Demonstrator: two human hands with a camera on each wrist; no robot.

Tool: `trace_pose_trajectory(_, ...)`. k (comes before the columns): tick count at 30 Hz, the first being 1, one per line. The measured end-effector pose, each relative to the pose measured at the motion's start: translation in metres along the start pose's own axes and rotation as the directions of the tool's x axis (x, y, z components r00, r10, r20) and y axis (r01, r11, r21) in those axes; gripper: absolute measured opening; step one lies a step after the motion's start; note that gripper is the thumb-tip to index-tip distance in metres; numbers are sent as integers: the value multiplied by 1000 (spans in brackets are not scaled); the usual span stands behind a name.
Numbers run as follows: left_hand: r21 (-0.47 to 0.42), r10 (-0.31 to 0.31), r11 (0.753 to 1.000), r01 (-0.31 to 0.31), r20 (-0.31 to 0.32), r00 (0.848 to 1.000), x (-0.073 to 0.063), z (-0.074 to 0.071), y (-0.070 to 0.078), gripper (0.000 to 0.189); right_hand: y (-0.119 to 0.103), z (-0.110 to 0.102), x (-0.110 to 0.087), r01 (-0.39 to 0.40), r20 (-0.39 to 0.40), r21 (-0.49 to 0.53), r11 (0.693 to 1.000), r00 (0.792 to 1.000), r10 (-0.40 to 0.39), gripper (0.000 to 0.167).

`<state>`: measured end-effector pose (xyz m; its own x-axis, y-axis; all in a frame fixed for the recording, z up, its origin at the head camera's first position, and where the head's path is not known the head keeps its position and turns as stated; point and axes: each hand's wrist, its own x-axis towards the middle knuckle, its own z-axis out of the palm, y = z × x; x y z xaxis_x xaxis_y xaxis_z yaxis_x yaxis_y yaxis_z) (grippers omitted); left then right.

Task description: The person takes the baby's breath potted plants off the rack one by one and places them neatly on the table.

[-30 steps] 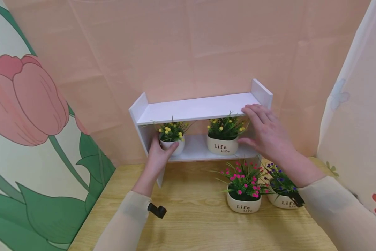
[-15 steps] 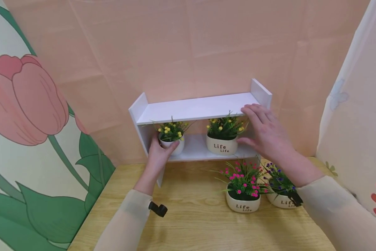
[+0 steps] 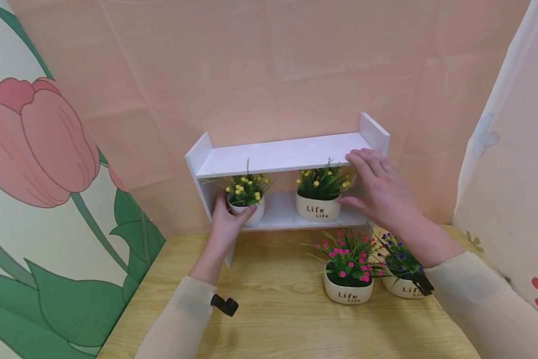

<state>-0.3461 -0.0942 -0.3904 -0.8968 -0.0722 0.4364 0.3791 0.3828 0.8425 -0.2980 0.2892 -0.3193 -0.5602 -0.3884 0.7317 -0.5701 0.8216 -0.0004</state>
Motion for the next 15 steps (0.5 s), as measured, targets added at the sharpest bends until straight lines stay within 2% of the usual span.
trace_pose_trajectory(8,-68,8,998,-7,14,1000,-14,-6,7,99,2,2,-1,10,-11,6,1000,1000,-10,111)
trace_pose_trajectory(15,-83,-8,997,12,48,999,-27,-12,9,99,3,3,0,-1,-9,21,1000,1000,1,112)
